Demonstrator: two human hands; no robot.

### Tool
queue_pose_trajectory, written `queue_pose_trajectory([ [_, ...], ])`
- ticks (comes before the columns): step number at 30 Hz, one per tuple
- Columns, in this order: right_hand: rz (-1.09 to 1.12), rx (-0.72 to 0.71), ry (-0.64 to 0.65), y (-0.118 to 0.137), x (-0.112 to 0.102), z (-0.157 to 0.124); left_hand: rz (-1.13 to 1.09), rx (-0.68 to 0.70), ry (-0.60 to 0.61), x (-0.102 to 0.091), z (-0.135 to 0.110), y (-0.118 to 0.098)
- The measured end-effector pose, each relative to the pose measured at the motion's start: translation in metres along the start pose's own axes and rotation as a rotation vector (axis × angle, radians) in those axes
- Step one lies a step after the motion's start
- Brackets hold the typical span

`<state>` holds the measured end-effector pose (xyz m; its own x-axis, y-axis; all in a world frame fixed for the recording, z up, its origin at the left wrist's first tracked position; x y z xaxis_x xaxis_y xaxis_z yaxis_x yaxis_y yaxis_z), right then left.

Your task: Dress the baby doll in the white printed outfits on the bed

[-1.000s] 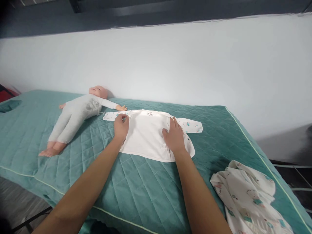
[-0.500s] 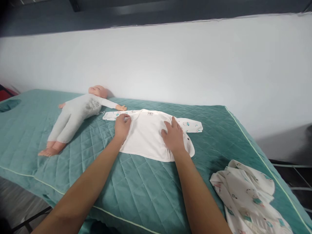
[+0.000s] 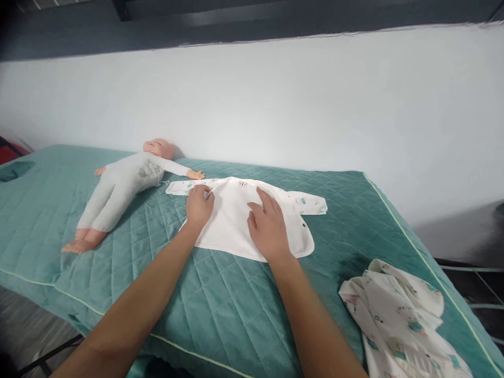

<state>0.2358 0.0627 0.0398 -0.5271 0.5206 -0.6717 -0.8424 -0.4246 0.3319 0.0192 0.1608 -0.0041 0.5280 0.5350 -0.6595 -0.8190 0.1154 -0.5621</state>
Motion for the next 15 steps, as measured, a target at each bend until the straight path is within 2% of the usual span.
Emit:
queue_pose_trajectory([
  [4,0.021,-0.031,0.177,0.027,0.02,-0.008,-0.108,-0.072,-0.087,-0.005,0.003,0.011],
  [8,-0.049,0.02,0.395,0.025,0.045,-0.018,-0.238,-0.159,-0.116,-0.007,0.002,0.018],
  [12,-0.115,0.029,0.479,0.017,0.057,-0.024,-0.35,-0.214,-0.188,-0.015,0.0,0.02],
  [15,-0.141,0.013,0.496,0.018,0.065,-0.023,-0.365,-0.217,-0.181,-0.014,0.0,0.019],
])
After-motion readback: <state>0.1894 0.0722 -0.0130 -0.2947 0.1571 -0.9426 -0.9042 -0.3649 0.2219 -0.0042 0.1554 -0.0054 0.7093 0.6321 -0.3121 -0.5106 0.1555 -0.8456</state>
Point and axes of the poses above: each hand's wrist, its own z-axis towards the middle knuckle, its own x-axis out of the palm, y = z × x, the point moved 8 cm from there along z, towards the middle knuckle, and after that the axes turned 6 degrees about -y, right-handed, at the moved point
